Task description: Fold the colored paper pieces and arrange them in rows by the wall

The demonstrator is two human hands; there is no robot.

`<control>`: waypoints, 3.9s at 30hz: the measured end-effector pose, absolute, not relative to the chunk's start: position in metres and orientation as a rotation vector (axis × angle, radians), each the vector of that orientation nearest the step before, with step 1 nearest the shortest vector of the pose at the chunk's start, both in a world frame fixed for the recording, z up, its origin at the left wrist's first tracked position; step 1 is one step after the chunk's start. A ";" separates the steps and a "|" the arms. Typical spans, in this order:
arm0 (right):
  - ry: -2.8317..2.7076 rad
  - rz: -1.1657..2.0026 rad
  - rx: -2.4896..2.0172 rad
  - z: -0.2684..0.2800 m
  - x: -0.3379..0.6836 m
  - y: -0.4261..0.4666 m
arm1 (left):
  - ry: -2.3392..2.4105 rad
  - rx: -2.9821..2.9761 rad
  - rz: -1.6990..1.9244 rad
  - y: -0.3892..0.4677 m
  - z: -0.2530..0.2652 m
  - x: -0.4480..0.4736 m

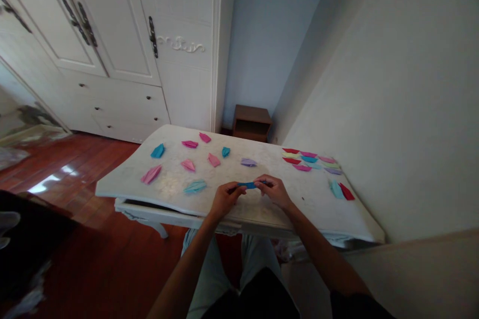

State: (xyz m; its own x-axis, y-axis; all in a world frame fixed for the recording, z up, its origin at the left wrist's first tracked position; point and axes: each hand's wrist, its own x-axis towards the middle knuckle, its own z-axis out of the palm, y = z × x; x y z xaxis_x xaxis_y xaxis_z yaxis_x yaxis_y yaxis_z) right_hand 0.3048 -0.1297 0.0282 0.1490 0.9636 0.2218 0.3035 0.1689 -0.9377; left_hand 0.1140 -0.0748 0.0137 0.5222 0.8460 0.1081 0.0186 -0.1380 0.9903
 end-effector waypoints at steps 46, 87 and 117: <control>-1.311 0.131 -2.690 0.045 0.606 -0.181 | 0.757 1.921 0.712 -0.108 0.013 0.199; -1.010 0.010 -2.870 0.041 0.624 -0.184 | 0.791 1.643 0.781 -0.110 0.017 0.197; -1.561 0.099 -1.922 0.023 0.440 -0.191 | 0.759 1.669 0.813 -0.116 0.012 0.195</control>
State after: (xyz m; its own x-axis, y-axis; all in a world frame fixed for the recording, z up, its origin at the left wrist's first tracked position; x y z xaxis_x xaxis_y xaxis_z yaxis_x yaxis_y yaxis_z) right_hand 0.4400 -0.1909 0.0228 0.2878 0.8981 0.3325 0.8489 -0.0785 -0.5227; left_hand 0.1952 -0.1156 0.0122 0.5633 0.8149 0.1362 0.0801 -0.2179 0.9727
